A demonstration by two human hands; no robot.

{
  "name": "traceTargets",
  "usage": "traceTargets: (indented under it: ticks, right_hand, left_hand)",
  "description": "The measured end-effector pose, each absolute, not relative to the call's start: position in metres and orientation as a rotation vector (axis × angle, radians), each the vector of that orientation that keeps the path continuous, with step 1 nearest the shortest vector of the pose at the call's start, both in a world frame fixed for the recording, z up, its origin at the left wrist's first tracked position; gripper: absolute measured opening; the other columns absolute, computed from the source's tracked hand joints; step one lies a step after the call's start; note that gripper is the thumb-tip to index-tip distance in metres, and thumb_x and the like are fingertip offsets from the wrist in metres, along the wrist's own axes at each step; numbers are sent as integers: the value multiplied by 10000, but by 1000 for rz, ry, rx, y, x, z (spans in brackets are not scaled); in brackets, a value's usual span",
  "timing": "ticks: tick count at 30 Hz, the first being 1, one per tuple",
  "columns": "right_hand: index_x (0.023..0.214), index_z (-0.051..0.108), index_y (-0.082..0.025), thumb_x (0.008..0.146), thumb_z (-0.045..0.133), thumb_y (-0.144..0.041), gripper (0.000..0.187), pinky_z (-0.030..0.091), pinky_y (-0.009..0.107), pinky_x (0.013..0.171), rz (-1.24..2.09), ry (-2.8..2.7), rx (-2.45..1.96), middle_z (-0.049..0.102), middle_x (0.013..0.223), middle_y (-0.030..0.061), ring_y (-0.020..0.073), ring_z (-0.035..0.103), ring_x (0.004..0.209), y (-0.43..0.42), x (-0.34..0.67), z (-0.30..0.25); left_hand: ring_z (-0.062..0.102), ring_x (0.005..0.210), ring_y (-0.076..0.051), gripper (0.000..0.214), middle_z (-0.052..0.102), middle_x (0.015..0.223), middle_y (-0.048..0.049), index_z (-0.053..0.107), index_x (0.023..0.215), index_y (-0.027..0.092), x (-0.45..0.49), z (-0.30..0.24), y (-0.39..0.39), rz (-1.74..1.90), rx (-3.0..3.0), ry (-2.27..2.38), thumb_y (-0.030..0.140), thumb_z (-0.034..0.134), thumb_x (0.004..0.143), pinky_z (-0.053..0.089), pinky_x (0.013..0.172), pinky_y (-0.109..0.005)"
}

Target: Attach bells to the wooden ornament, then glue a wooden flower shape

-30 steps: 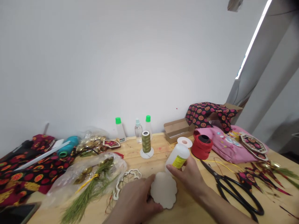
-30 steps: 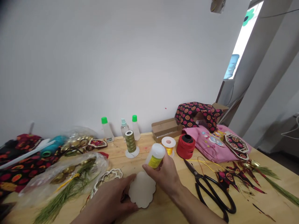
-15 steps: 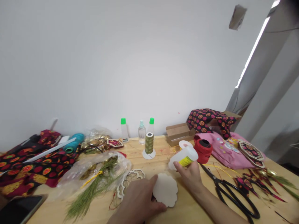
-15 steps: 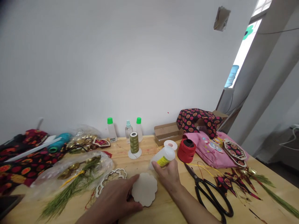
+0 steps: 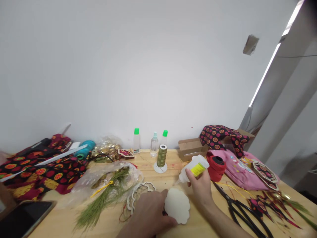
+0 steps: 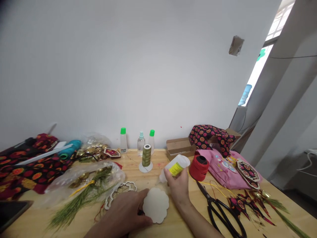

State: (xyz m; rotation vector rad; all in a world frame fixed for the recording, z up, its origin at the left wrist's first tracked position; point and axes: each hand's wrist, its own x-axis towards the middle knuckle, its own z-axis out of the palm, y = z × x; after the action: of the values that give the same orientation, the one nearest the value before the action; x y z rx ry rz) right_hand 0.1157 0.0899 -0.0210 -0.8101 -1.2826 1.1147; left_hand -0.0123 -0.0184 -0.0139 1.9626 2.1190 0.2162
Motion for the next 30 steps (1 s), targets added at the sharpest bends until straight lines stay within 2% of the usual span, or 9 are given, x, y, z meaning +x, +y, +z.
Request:
traceTargets:
  ticks: [3,7,10,19,25,30]
  right_hand:
    - [746,431,-201,606,669,-302,294,340,203,324,1122,-1253,-815,503,533,-55,90,432,379,93,110,-19]
    - [809,448,-187,617,651,-324,311,426,248,492,1016,-1270,-877,542,669,-8,137,519,566,99,108,-28]
    - [846,441,-181,631,633,-344,331,438,271,567,983,-1330,-911,540,713,3,153,529,636,101,110,-33]
    - [842,432,-201,640,635,-296,301,420,249,540,983,-1471,-835,527,666,-23,135,498,586,97,110,-35]
    - [874,439,-204,635,634,-265,314,413,253,587,933,-1523,-788,540,743,-13,141,503,651,96,109,-35]
    - [830,431,-208,635,634,-261,287,402,242,537,938,-1572,-801,499,663,-37,130,471,583,94,110,-37]
  left_hand:
    - [588,737,-247,458,643,803,-33,543,909,252,-13,-14,-17,218,1944,2122,552,528,564,377,566,-294]
    - [589,713,-248,443,646,775,-27,545,895,261,-12,-13,-16,229,1942,2124,545,546,555,370,547,-291]
    - [585,717,-246,427,646,773,-14,536,897,273,-12,-13,-15,234,1943,2107,534,553,559,364,550,-288]
    - [584,730,-237,407,645,788,-10,538,889,264,-12,-14,-12,181,1910,2114,530,535,582,353,563,-280]
    - [586,733,-233,411,648,792,-6,531,921,275,-12,-16,-12,187,1941,2109,520,532,591,355,558,-274]
    - [590,727,-237,413,654,792,-3,533,935,290,-13,-17,-13,221,1944,2102,513,548,588,355,553,-278]
